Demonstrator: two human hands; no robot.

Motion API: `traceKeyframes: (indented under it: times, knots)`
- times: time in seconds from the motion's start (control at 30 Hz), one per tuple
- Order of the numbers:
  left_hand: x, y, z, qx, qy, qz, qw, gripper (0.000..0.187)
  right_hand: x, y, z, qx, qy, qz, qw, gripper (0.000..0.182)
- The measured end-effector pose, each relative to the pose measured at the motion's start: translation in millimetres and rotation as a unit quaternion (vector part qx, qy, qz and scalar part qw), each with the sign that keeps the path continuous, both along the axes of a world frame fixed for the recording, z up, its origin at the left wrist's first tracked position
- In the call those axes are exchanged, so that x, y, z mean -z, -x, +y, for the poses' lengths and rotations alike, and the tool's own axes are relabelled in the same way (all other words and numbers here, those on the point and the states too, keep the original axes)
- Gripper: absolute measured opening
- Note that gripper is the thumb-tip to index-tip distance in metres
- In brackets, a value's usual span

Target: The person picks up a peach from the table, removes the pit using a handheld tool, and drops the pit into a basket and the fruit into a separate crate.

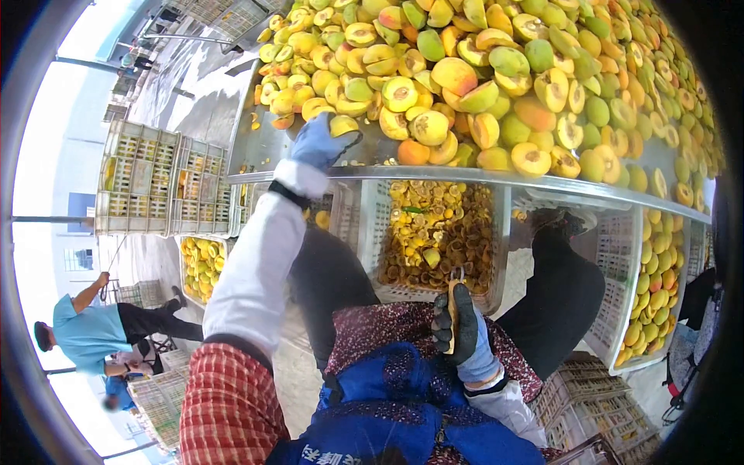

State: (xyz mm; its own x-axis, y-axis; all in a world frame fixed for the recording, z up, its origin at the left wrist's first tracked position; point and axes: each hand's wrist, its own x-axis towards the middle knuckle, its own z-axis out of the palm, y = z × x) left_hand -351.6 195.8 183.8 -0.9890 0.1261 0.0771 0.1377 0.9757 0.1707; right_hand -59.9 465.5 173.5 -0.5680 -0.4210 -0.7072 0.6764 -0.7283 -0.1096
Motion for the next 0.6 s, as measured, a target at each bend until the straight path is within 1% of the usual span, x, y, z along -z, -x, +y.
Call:
traceKeyframes:
  times: [0.03,0.07,0.1,0.13,0.2,0.23,0.27,0.3,0.33,0.37,0.4,0.43,0.5,0.53,0.57,0.6]
  knots:
    - [-15.2,-21.2,12.7,-0.048,-0.220,-0.106,0.968,0.051,0.1,2.4,-0.3,-0.016,-0.033,0.020,0.999,0.037]
    - [-31.5,-49.0,26.0,-0.099,-0.427,-0.207,0.875,0.045,-0.5,3.4,-1.5,-0.036,-0.066,0.039,0.996,0.037]
    - [-23.3,-73.0,24.2,-0.070,-0.508,-0.232,0.827,0.042,1.4,4.5,-6.0,-0.032,-0.099,0.046,0.993,0.035]
    - [-16.1,-96.5,23.2,-0.038,-0.584,-0.254,0.770,0.039,-1.3,7.8,-8.7,-0.034,-0.099,0.042,0.994,0.035]
    - [-36.2,-153.0,57.1,-0.104,-0.668,-0.327,0.661,0.041,-8.2,13.0,-13.6,-0.039,-0.160,0.184,0.969,0.032]
    - [-52.4,-170.7,81.3,-0.191,-0.700,-0.325,0.607,0.041,-9.1,12.3,-22.2,-0.031,-0.212,0.218,0.952,0.029]
    - [-62.5,-183.7,96.6,-0.276,-0.723,-0.321,0.546,0.041,-13.0,13.5,-22.1,-0.031,-0.216,0.215,0.952,0.029]
    - [-46.1,-192.6,85.9,-0.213,-0.752,-0.386,0.490,0.041,-19.8,16.3,-20.8,-0.002,-0.439,0.410,0.799,0.029]
    - [-37.0,-209.9,97.4,0.036,-0.679,-0.202,0.705,0.040,-27.1,17.6,-19.8,0.027,-0.612,0.562,0.557,0.034]
    - [-42.3,-214.3,105.1,-0.034,-0.756,-0.267,0.597,0.040,-35.2,16.6,-18.7,0.027,-0.612,0.561,0.557,0.034]
    - [-49.0,-218.2,109.3,-0.103,-0.813,-0.325,0.472,0.040,-44.0,15.0,-17.1,-0.030,-0.620,0.544,0.565,0.037]
    - [-48.9,-223.9,107.6,-0.104,-0.814,-0.324,0.470,0.040,-50.0,12.3,-16.3,-0.088,-0.624,0.526,0.571,0.041]
    - [-47.8,-234.4,103.2,-0.123,-0.795,-0.321,0.500,0.043,-55.9,9.5,-18.9,-0.116,-0.622,0.514,0.579,0.041]
    - [-46.9,-238.2,102.8,-0.123,-0.796,-0.320,0.499,0.043,-57.7,7.5,-20.6,-0.140,-0.621,0.499,0.587,0.041]
    - [-45.6,-241.5,103.9,-0.092,-0.749,-0.264,0.601,0.042,-58.4,4.5,-23.0,-0.135,-0.616,0.499,0.594,0.035]
    - [-44.6,-245.0,106.1,-0.060,-0.689,-0.203,0.693,0.041,-58.4,1.9,-24.0,-0.136,-0.616,0.500,0.593,0.035]
